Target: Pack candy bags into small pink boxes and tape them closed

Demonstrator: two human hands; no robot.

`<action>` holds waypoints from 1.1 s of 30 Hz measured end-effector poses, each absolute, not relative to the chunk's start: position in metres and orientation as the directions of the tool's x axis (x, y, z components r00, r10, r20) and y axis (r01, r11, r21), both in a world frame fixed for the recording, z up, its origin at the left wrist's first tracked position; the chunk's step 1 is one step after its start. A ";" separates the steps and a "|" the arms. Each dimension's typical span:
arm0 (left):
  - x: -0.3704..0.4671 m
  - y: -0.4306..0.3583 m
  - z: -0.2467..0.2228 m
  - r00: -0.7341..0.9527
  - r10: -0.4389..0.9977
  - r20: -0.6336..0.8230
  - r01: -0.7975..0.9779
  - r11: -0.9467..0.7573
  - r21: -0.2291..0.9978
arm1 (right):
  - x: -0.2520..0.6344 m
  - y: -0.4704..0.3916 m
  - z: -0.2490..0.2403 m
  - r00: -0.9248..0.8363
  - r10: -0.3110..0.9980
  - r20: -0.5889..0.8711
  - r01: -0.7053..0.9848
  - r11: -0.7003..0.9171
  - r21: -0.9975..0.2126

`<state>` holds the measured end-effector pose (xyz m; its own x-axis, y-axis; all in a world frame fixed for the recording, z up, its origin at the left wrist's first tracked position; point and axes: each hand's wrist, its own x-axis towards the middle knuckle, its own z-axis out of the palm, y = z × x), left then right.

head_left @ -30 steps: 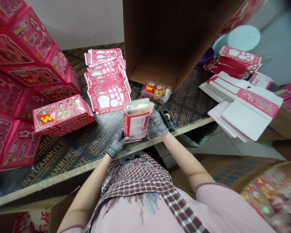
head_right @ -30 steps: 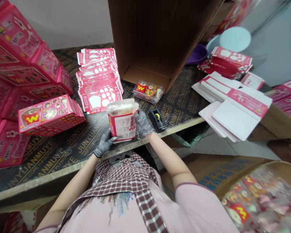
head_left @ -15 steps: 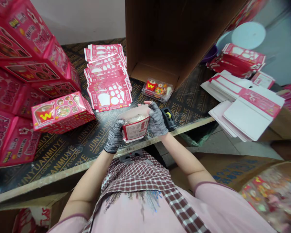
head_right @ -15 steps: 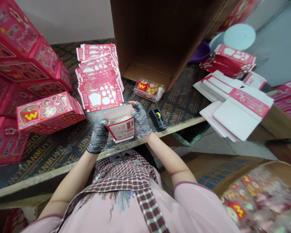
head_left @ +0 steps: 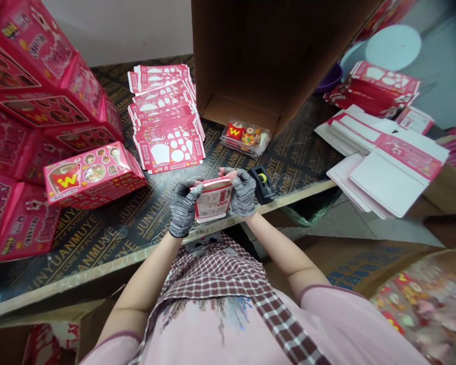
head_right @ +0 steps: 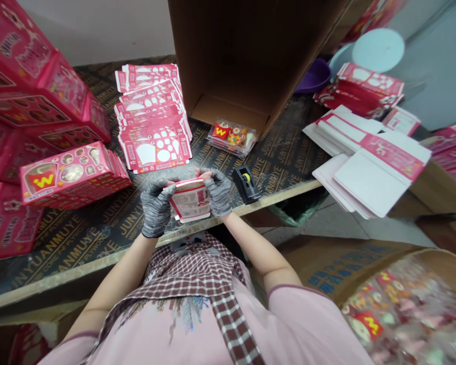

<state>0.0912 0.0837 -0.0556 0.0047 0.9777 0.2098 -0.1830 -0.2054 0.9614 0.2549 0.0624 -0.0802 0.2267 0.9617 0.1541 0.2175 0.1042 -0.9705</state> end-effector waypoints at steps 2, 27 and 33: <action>0.085 0.089 -0.057 0.044 0.971 0.233 -0.131 -0.226 0.965 | 0.258 0.063 -0.076 0.390 0.898 0.202 0.157 0.151 -0.976; 0.078 0.099 -0.047 0.624 0.570 0.535 0.511 -0.815 0.272 | 0.456 -0.015 -0.162 0.524 0.837 0.159 0.641 -0.264 -0.721; 0.080 0.104 -0.047 0.641 0.516 0.568 0.471 -0.849 0.240 | 0.451 -0.004 -0.164 0.499 0.853 0.149 0.576 -0.198 -0.793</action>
